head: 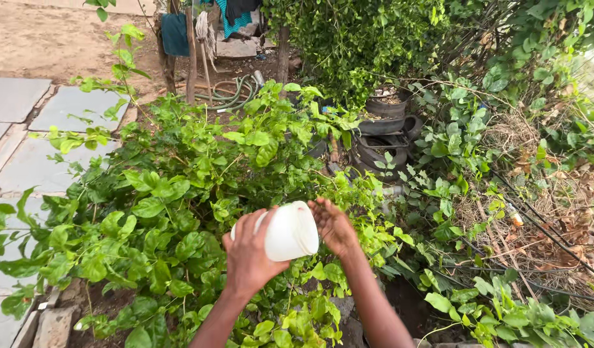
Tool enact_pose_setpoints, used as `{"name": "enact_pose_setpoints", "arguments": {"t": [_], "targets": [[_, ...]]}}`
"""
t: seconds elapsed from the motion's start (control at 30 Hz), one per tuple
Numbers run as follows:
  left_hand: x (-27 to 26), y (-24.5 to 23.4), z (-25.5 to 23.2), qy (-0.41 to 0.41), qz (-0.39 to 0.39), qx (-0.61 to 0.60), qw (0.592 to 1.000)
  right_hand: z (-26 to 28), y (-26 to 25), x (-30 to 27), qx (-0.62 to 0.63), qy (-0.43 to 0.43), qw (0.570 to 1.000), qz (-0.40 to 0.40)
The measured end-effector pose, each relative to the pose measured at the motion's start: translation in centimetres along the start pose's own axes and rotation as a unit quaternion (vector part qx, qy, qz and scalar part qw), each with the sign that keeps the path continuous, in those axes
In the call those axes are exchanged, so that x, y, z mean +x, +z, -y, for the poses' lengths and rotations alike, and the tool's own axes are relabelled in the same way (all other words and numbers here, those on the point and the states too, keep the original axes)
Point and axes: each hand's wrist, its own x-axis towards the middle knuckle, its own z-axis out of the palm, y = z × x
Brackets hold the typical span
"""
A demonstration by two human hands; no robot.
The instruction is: The person waters a large leafy green plant by hand using a white plastic container, repeatedly pouring water over different sections of the foliage.
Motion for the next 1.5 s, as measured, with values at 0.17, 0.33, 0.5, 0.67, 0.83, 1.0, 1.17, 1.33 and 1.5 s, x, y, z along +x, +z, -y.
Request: {"name": "enact_pose_setpoints", "arguments": {"t": [0.17, 0.33, 0.5, 0.67, 0.83, 1.0, 1.17, 1.33, 1.5], "targets": [[1.0, 0.6, -1.2, 0.056, -0.022, 0.053, 0.997, -6.0, -5.5, 7.1, 0.219, 0.026, 0.973, -0.068], [1.8, 0.3, -0.8, -0.033, -0.064, -0.125, 0.99, 0.6, 0.6, 6.0, 0.237, -0.037, 0.968, 0.072], [2.3, 0.1, -0.2, -0.058, -0.134, -0.19, 0.971, 11.6, 6.0, -0.3, 0.081, -0.461, 0.878, 0.105], [2.2, 0.2, -0.3, -0.045, -0.113, -0.208, 0.971, 13.8, 2.8, 4.6, -0.272, -0.306, 0.912, -0.033], [2.6, 0.7, -1.4, -0.013, -0.061, -0.117, 0.991, 10.4, -1.9, 3.7, -0.29, -0.174, 0.941, 0.004], [2.9, 1.2, -2.8, 0.093, -0.104, -0.006, 0.99, 7.0, -4.2, 2.2, -0.085, -0.091, 0.992, -0.013], [3.6, 1.2, -3.2, 0.133, -0.074, 0.123, 0.981, -0.1, -3.1, 3.4, 0.171, 0.023, 0.981, -0.089], [3.8, -0.2, -1.4, 0.04, -0.066, -0.008, 0.997, -1.3, 0.3, 6.3, 0.187, 0.026, 0.979, -0.078], [3.2, -1.9, 1.7, -0.004, -0.207, -0.21, 0.956, 8.8, 8.9, 2.8, 0.281, -0.09, 0.918, 0.263]]}}
